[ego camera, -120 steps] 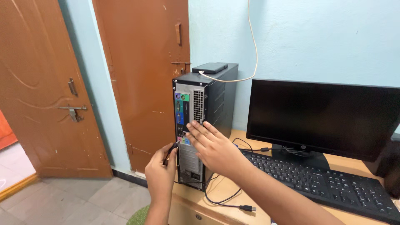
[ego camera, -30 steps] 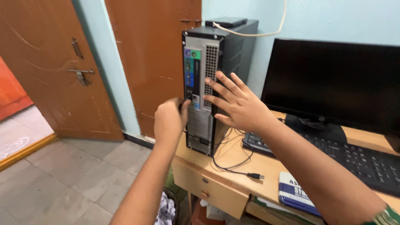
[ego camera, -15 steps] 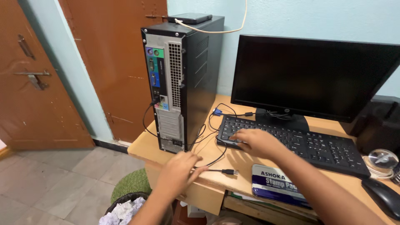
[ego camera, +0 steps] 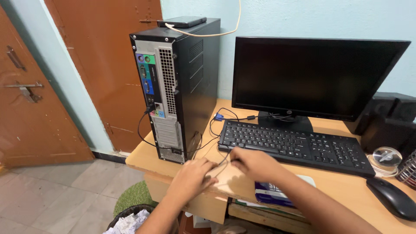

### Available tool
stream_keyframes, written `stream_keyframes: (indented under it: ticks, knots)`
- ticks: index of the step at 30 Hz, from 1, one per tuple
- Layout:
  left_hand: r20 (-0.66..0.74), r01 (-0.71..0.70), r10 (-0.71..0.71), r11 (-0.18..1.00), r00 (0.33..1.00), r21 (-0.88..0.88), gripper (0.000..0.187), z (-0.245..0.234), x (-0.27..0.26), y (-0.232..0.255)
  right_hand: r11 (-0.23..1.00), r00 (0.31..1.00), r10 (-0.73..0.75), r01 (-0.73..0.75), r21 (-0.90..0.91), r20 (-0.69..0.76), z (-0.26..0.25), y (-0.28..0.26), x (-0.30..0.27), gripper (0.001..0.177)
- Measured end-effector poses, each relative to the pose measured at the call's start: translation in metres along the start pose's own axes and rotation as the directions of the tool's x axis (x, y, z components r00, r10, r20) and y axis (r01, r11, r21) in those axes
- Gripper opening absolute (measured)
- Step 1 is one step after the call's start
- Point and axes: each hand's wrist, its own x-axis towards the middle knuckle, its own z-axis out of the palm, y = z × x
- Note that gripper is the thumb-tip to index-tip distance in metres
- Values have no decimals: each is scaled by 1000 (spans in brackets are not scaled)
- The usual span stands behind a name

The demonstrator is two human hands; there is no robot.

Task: The person coils a cable and places it in a drawer, then connects several other cables to the back of a computer tower and the monitor.

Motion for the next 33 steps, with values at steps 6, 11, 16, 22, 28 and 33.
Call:
stream_keyframes:
  ticks: [6, 11, 16, 22, 28, 33]
  knots:
    - [-386, -162, 171, 985, 907, 56, 36, -3, 22, 13, 955, 891, 62, 78, 287, -450, -64, 47, -18, 19]
    - [-188, 78, -85, 996, 979, -43, 22, 21, 29, 11, 669, 508, 370, 435, 603, -778, -128, 112, -52, 15]
    - [-120, 177, -193, 975, 974, -137, 48, 40, 36, 12, 503, 237, 720, 470, 726, -652, -153, 141, -87, 25]
    - [-239, 290, -310, 950, 920, -118, 61, 75, 62, 0, 789, 522, 460, 129, 600, -718, -120, 166, -73, 23]
    - [-126, 563, -580, 813, 805, -147, 82, 60, 89, 13, 928, 881, 278, -143, 344, -383, -78, 149, -27, 28]
    - [-339, 397, -451, 892, 826, -217, 53, 68, 100, -11, 946, 944, 250, -192, 260, -214, -59, 133, -6, 35]
